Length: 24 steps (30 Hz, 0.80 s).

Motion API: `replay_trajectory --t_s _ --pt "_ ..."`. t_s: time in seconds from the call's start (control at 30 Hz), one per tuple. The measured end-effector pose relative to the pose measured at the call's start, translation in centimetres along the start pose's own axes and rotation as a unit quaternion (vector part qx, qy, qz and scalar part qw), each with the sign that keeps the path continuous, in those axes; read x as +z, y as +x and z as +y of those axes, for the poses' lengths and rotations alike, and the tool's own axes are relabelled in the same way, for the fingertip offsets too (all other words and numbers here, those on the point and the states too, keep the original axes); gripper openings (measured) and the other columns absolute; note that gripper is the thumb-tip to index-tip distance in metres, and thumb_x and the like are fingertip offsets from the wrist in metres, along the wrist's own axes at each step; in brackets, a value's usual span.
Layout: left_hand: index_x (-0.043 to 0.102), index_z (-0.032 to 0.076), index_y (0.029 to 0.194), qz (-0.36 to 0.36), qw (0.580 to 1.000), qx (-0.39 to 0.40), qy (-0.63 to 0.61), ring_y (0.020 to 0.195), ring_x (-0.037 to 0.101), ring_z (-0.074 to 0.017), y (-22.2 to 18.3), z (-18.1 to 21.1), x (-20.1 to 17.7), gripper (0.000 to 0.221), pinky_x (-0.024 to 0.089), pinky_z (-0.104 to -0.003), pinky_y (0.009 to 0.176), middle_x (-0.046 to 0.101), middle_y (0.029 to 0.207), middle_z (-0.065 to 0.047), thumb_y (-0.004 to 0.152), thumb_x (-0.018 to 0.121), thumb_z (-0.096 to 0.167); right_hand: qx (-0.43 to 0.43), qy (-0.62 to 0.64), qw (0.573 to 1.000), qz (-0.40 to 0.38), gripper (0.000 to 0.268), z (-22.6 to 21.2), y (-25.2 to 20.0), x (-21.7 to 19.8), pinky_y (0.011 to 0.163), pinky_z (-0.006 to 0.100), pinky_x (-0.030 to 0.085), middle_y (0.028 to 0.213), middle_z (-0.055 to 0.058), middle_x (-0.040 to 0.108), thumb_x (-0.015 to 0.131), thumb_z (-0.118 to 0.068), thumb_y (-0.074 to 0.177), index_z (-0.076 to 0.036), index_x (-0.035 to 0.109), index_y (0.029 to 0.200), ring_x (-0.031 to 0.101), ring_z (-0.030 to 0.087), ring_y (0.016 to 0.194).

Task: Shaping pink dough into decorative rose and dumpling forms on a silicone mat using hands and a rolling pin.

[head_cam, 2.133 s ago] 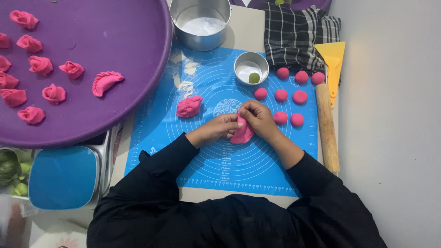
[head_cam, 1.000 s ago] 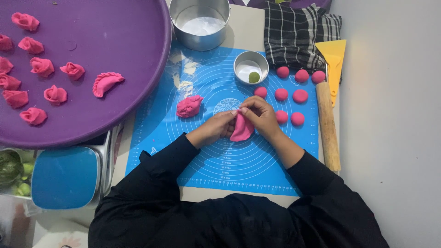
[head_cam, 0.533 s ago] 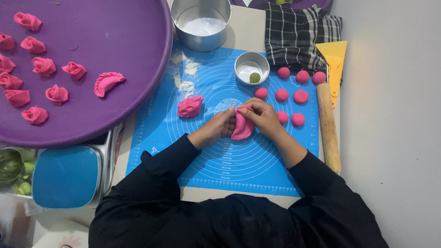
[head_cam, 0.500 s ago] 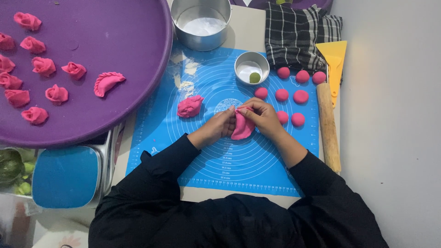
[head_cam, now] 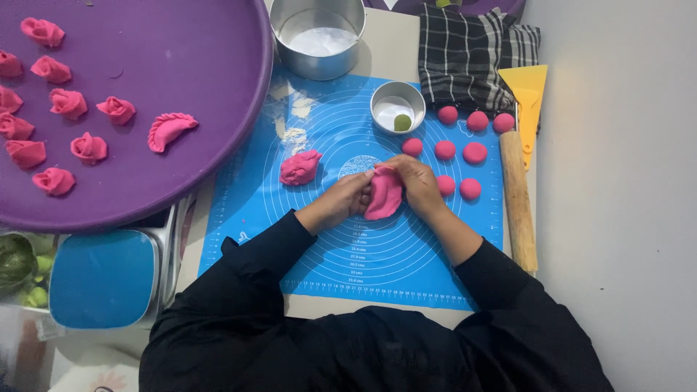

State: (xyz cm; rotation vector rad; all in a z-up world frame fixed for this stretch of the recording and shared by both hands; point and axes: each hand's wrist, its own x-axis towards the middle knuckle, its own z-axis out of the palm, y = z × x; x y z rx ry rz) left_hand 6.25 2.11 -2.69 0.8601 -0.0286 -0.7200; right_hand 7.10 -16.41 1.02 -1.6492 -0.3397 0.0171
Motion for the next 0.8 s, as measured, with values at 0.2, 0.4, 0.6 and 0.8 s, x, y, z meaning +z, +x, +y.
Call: replay_trajectory --t_s 0.2,0.4,0.6,0.8 --pt "0.065 0.011 0.111 -0.013 1.0 0.008 0.016 0.081 0.075 -0.0199 0.3 -0.3 -0.5 0.035 0.064 -0.038 0.064 0.065 0.089 0.0 0.105 0.055 0.044 0.005 -0.049 0.999 -0.001 0.017 -0.9 -0.1 -0.3 0.095 0.038 0.05 0.106 0.013 0.076 0.069 -0.018 0.101 -0.005 0.081 0.105 0.069 0.022 0.106" --pt "0.062 0.011 0.121 0.013 0.999 0.038 0.007 0.087 0.075 -0.0169 -0.6 0.5 0.7 0.033 0.063 -0.034 0.069 0.066 0.096 0.001 0.106 0.054 0.039 -0.006 -0.078 0.997 0.023 0.019 -2.4 0.0 0.4 0.086 0.033 0.051 0.085 0.008 0.072 0.073 -0.023 0.1 -0.006 0.08 0.095 0.066 0.016 0.089" --pt "0.056 0.011 0.125 0.014 0.996 0.068 0.055 0.083 0.07 -0.0066 0.9 -1.8 -1.1 0.028 0.061 -0.026 0.068 0.061 0.091 0.006 0.105 0.058 0.031 -0.015 -0.096 0.994 0.057 0.017 -1.5 0.0 0.0 0.079 0.03 0.048 0.077 0.006 0.067 0.078 -0.023 0.097 -0.008 0.08 0.089 0.063 0.014 0.08" --pt "0.062 0.01 0.117 0.022 0.995 0.056 0.085 0.077 0.071 -0.0076 -2.0 2.2 2.9 0.024 0.062 -0.025 0.063 0.064 0.089 0.003 0.1 0.068 0.026 -0.032 -0.072 0.996 0.048 0.018 -2.0 -0.2 0.3 0.078 0.031 0.049 0.075 0.008 0.065 0.079 -0.02 0.096 -0.006 0.077 0.084 0.063 0.017 0.078"
